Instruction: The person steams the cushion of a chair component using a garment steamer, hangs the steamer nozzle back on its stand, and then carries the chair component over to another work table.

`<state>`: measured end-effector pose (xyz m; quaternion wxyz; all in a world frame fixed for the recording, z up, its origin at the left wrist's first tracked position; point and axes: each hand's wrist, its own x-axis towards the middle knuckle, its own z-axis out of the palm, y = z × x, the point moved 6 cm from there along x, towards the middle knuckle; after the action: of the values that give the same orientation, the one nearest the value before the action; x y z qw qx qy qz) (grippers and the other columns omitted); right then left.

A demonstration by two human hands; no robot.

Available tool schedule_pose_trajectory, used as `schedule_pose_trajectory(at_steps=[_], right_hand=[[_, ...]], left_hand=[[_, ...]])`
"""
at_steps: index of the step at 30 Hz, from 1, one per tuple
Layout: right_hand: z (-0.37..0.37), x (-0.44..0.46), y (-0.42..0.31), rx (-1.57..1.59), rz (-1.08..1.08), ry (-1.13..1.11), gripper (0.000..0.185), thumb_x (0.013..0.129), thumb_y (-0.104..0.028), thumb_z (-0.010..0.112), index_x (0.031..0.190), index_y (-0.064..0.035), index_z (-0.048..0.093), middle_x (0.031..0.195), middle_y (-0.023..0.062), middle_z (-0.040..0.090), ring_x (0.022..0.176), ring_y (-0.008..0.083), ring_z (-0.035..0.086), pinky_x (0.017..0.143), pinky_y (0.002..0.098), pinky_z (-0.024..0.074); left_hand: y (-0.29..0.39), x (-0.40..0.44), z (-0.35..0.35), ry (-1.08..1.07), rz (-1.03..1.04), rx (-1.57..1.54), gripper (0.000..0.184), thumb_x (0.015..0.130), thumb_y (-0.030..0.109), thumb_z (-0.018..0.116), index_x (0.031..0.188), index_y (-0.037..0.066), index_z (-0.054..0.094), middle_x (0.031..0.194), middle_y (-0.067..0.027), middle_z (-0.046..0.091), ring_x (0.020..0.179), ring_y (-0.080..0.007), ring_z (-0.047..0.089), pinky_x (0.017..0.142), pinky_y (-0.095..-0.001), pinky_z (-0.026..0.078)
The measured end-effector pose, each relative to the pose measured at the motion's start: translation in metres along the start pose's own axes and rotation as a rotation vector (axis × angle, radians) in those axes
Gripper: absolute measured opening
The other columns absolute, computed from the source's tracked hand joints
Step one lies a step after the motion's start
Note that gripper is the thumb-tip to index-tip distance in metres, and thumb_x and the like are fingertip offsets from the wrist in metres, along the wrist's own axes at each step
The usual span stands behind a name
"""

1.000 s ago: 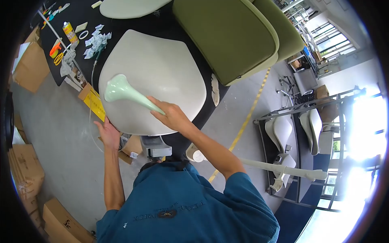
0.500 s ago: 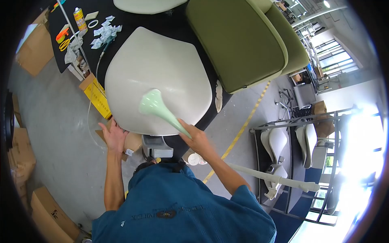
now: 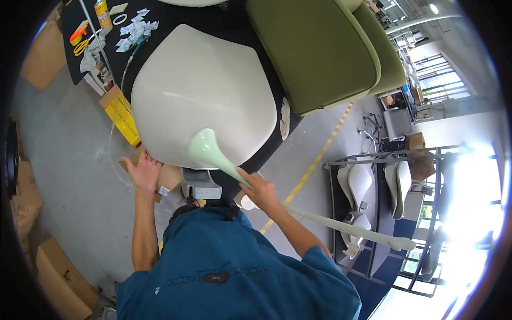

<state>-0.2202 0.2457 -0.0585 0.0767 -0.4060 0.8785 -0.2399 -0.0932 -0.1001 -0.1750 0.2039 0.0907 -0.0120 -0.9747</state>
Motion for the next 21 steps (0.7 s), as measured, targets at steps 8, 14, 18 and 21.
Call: schedule_pose_trajectory(at_steps=[8, 14, 18, 21], right_hand=[[-0.018, -0.051, 0.036, 0.017, 0.300, 0.125, 0.057, 0.095, -0.019, 0.071, 0.149, -0.0175, 0.055, 0.100, 0.0153, 0.071, 0.086, 0.0371, 0.070, 0.076, 0.0453, 0.0564], [-0.055, 0.026, 0.080, 0.190, 0.454, 0.376, 0.057, 0.097, -0.021, 0.068, 0.151, -0.0166, 0.052, 0.129, 0.0241, 0.066, 0.113, 0.0457, 0.065, 0.093, 0.0468, 0.0536], [-0.063, -0.008, 0.083, 0.150, 0.541, 0.365, 0.058, 0.096, -0.021, 0.069, 0.151, -0.0169, 0.052, 0.124, 0.0253, 0.068, 0.112, 0.0473, 0.065, 0.094, 0.0457, 0.0539], [-0.042, -0.066, 0.070, 0.101, 0.536, 0.315, 0.057, 0.097, -0.021, 0.069, 0.151, -0.0184, 0.052, 0.125, 0.0253, 0.068, 0.113, 0.0461, 0.065, 0.094, 0.0452, 0.0542]], left_hand=[[-0.015, -0.015, 0.014, 0.237, -0.046, 0.199, 0.099, 0.092, 0.086, 0.037, 0.163, 0.016, 0.029, 0.164, -0.0106, 0.031, 0.148, -0.0349, 0.029, 0.121, -0.0627, 0.021], [-0.016, -0.017, 0.018, 0.240, -0.056, 0.297, 0.096, 0.094, 0.084, 0.033, 0.164, 0.018, 0.026, 0.169, -0.0102, 0.024, 0.154, -0.0383, 0.023, 0.122, -0.0678, 0.015], [-0.024, -0.022, 0.032, 0.258, -0.087, 0.320, 0.093, 0.097, 0.082, 0.030, 0.165, 0.019, 0.022, 0.169, -0.0124, 0.022, 0.155, -0.0407, 0.019, 0.121, -0.0711, 0.017], [-0.025, -0.023, 0.032, 0.269, -0.067, 0.366, 0.091, 0.098, 0.080, 0.027, 0.166, 0.020, 0.018, 0.168, -0.0143, 0.021, 0.155, -0.0424, 0.019, 0.120, -0.0712, 0.019]])
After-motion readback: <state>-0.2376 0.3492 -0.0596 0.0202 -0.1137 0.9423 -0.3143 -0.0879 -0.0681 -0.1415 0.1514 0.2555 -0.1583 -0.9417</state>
